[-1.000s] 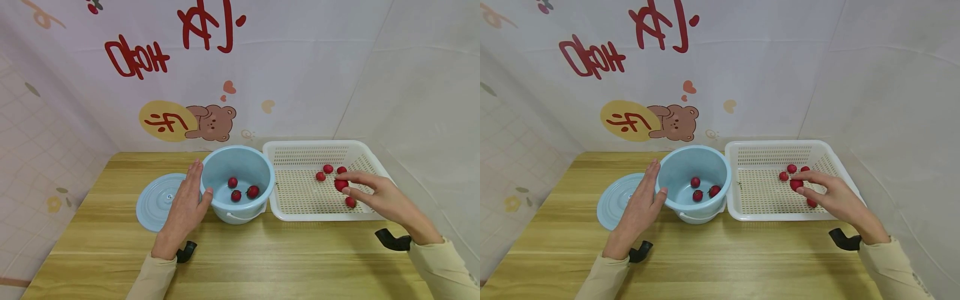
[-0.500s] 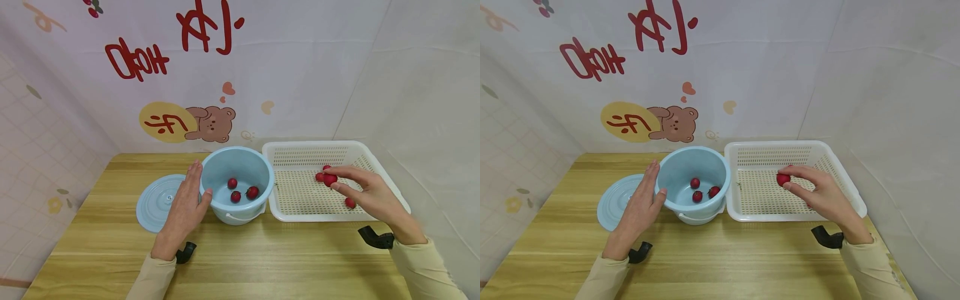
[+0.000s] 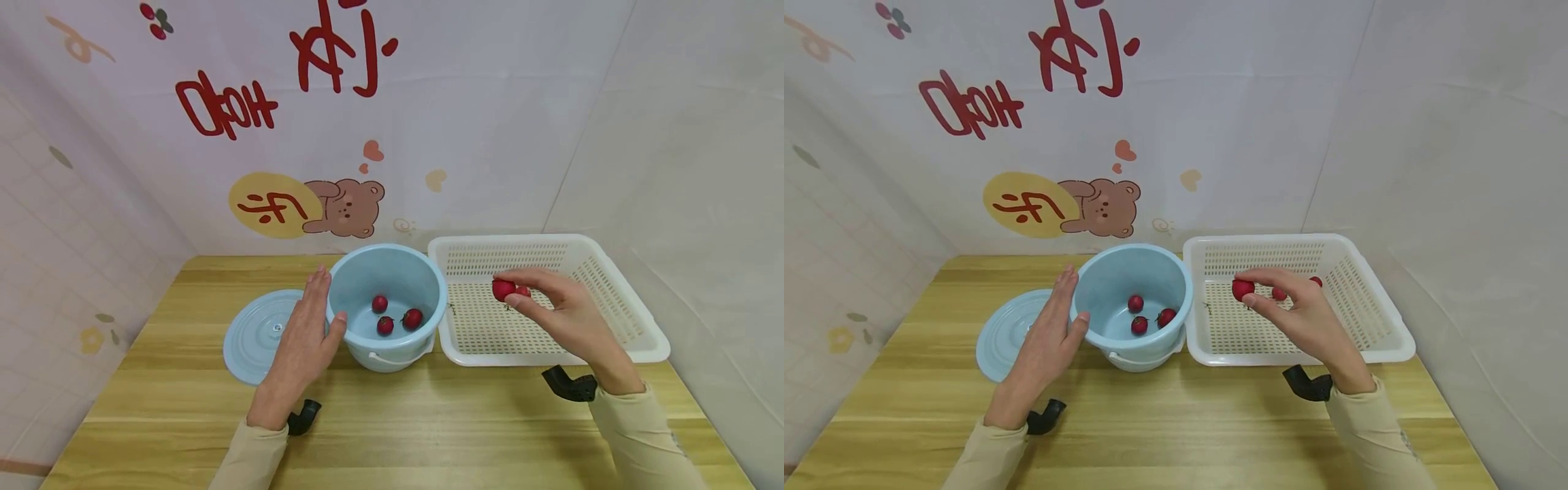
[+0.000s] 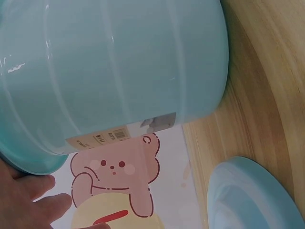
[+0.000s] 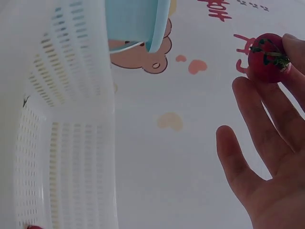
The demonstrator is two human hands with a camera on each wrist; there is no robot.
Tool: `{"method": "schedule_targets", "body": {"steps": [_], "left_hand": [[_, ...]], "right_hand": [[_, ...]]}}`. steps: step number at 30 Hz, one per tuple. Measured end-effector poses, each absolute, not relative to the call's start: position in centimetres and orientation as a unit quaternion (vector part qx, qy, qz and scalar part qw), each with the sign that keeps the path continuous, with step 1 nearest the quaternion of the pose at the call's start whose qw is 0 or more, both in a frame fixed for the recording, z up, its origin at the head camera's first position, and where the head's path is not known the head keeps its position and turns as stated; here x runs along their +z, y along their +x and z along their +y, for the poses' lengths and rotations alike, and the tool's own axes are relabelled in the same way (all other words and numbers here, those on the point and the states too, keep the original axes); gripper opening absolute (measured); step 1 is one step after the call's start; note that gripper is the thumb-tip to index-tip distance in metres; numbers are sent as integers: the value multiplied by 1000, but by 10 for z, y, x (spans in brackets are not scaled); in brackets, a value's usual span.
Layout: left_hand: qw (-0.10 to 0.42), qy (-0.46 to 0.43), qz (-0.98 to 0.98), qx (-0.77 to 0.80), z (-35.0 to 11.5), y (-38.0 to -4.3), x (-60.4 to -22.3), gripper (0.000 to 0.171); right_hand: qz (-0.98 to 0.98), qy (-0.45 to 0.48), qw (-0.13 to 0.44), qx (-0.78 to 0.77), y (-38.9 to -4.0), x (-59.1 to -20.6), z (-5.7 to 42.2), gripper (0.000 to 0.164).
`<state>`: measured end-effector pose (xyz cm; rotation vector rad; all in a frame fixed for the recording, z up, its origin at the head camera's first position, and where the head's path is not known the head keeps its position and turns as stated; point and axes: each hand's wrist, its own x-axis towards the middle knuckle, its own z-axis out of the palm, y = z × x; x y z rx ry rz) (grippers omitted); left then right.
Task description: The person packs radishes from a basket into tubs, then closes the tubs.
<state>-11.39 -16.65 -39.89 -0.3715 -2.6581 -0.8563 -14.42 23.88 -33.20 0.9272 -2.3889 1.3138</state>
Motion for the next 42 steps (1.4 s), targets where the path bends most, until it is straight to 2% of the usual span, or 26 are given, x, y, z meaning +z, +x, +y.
{"method": "schedule_targets", "body": {"steps": [5,9,25,42], "left_hand": [[159,-129,-932,-299,-167,-114,-400,72],[161,-131,-931,-299,-168,-114,-400,72],[159,-130,-931,-302,-168,-113,-398,72],[160,-128,-931,-301,-167,-113,-397,72]], "right_hand": [[-808,333,144,465,-145,-332,223,46],[-809,316,148,473,-143,-333,213,42],[-766,342,143,526,-150,-340,168,39],[-776,379,156,479,-153,-352,126,40]]}}
